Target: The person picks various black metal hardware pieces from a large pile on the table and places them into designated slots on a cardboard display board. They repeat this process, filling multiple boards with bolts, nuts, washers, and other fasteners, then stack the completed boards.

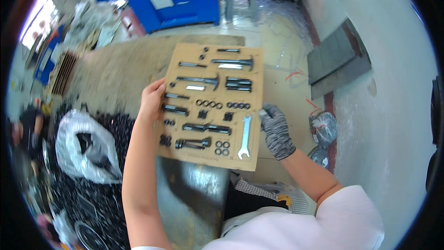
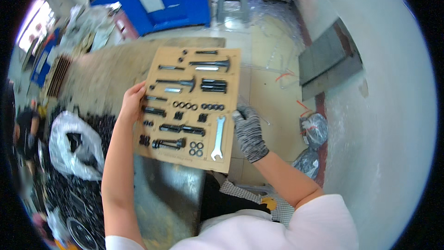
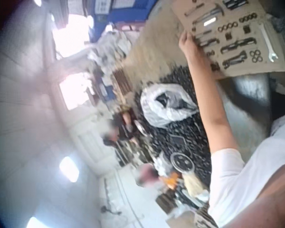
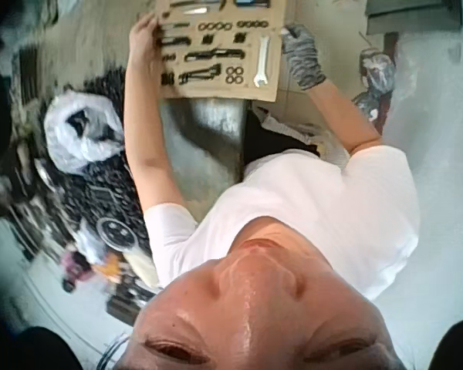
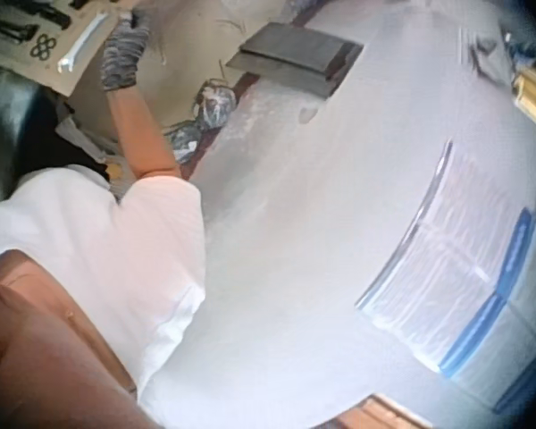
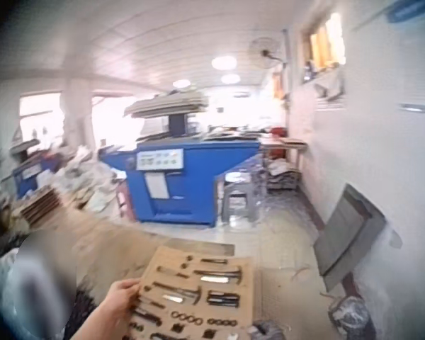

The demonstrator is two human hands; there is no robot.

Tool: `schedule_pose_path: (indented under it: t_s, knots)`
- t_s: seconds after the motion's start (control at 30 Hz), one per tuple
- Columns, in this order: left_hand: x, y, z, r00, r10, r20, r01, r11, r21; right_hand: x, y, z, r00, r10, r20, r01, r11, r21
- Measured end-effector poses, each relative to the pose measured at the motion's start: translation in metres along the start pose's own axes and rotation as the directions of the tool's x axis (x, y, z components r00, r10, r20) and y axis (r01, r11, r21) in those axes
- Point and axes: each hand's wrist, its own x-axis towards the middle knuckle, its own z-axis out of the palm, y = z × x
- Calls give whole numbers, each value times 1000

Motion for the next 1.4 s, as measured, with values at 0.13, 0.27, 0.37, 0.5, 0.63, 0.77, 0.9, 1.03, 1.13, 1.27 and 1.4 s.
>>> schedule_pose_path:
  t_s: [0.13,0.27,0.37,0.5,0.63,0.77,0.9,1.03,1.13,1.27,1.4]
  knots:
    - [-1,6,11,1000,8,-6,-8,999,49,-3,-9,1,999,53,-13,-51,991,120]
    - [0,3,7,1000,-7,-10,7,997,72,-5,-14,1,998,54,35,-58,989,133]
    - [-1,4,7,1000,-10,-17,12,991,131,-6,-15,-2,994,90,54,-99,980,175]
    - [-13,10,5,993,-9,-120,53,928,369,-2,-10,-11,998,11,61,-12,1000,14]
    - [-46,-7,-20,974,126,-189,77,599,797,0,6,-9,999,11,30,-10,999,-33]
    - [-66,-4,-3,972,-39,-233,133,906,401,6,14,-5,980,94,175,-105,993,55]
    - [-60,-1,-3,962,-170,-216,223,941,254,8,16,-2,988,21,155,-32,997,68]
    - [-52,-4,1,952,-202,-231,239,960,143,18,30,-1,990,-16,138,-5,989,151]
    - [-51,-14,-13,945,-147,-293,193,972,136,26,42,10,987,32,160,-61,982,179]
    - [-50,-9,-8,920,-188,-344,264,946,190,10,8,9,964,81,252,-172,914,366]
    - [-35,-14,-5,912,-54,-408,314,730,607,2,3,-8,864,-142,484,-123,871,476]
